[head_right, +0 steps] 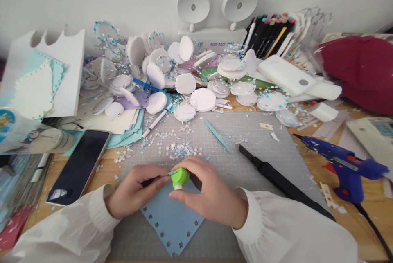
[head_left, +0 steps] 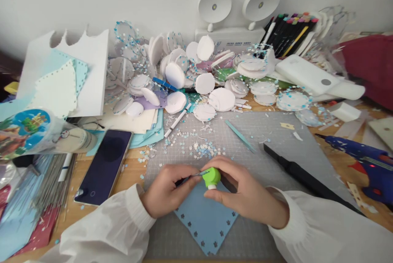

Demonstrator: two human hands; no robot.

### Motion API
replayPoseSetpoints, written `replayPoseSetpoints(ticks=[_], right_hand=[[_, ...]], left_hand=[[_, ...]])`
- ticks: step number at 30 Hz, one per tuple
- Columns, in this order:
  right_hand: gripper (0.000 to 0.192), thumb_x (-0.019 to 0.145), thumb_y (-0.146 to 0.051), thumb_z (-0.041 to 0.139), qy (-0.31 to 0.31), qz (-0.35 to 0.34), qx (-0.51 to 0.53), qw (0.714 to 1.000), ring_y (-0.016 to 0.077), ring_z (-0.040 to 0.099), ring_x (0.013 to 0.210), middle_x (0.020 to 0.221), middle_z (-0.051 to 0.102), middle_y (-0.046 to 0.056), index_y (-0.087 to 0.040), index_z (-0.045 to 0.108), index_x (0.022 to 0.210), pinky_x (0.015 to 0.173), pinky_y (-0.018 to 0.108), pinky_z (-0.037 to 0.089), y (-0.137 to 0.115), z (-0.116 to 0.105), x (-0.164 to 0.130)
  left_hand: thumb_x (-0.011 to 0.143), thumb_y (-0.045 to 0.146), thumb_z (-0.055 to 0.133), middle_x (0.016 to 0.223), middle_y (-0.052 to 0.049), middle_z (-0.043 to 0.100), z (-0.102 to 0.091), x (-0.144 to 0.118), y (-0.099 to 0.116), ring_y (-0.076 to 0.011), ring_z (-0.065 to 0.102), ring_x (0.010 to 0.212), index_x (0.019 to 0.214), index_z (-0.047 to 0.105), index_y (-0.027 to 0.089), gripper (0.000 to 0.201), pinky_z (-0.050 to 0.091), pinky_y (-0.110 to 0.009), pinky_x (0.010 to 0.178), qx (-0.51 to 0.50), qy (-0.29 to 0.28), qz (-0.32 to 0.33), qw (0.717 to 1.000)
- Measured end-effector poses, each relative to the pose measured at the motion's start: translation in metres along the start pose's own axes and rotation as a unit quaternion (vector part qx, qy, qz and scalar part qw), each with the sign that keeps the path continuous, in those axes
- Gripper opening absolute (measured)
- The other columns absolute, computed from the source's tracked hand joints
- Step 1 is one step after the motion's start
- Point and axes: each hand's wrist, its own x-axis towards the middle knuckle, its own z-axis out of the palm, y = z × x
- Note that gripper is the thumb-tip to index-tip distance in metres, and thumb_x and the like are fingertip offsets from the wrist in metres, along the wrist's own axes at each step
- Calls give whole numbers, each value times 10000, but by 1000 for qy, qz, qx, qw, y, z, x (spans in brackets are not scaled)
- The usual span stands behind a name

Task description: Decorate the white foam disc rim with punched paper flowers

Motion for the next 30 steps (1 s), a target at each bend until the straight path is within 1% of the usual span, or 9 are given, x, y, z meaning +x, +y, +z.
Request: replayPoseSetpoints(ticks=[10,13,15,17,19,22,25,27,30], right_hand=[[142,780,-193,646,29,-45,-47,997,177,534,814,849,576,33,-185,599,914,744,314,419,-2,2,-2],[125,786,-192,629,30,-51,-45,997,179,525,801,838,564,36,-185,597,906,732,318,417,-3,3,-2],[121,789,-200,625,26,-57,-45,997,178,514,786,821,551,33,-187,595,905,712,316,412,-5,3,-2],[124,783,-212,637,21,-63,-45,997,176,503,773,805,537,29,-185,593,896,698,315,406,-6,5,-2],[119,773,-197,642,10,-69,-48,996,175,491,766,790,526,24,-184,588,878,699,318,401,-7,7,-2],[148,740,-110,614,-2,-79,-55,995,170,475,763,783,510,16,-187,568,857,699,314,397,-7,12,-4],[180,708,-60,589,0,-86,-56,995,161,468,754,776,489,9,-186,546,828,678,299,390,-5,15,-5],[167,709,-58,584,-1,-81,-57,995,155,463,731,758,478,5,-186,547,809,650,289,383,-4,15,-5],[110,744,-110,601,-8,-68,-57,996,151,457,700,742,472,4,-186,571,818,615,284,378,-3,14,-3]], left_hand=[[929,233,456,717,-40,661,3,-2,0,-116,576,652,809,658,128,258,432,-202,625,43,11,47,998],[887,243,484,727,-43,638,-1,-3,5,-123,552,642,860,632,134,185,415,-222,601,73,14,67,995],[811,328,569,728,-37,598,-5,-2,9,-131,510,624,887,600,137,208,389,-238,570,111,16,79,991],[712,479,662,721,-26,554,-6,-1,12,-141,482,624,862,569,143,380,368,-250,558,161,17,91,983],[664,602,678,691,-14,520,-5,0,13,-146,471,624,771,534,153,484,354,-257,557,213,17,107,971],[783,611,568,644,-11,496,-3,0,11,-145,456,603,685,484,166,463,339,-262,550,267,18,164,949],[860,567,486,634,-21,497,-1,-1,7,-154,452,589,710,500,164,430,327,-271,538,297,24,228,927],[881,556,457,630,-23,496,0,-1,4,-156,449,578,729,512,160,428,318,-274,526,303,24,244,921],[887,564,440,638,-27,507,0,-1,2,-154,456,574,739,517,154,443,322,-272,523,295,22,228,928]])
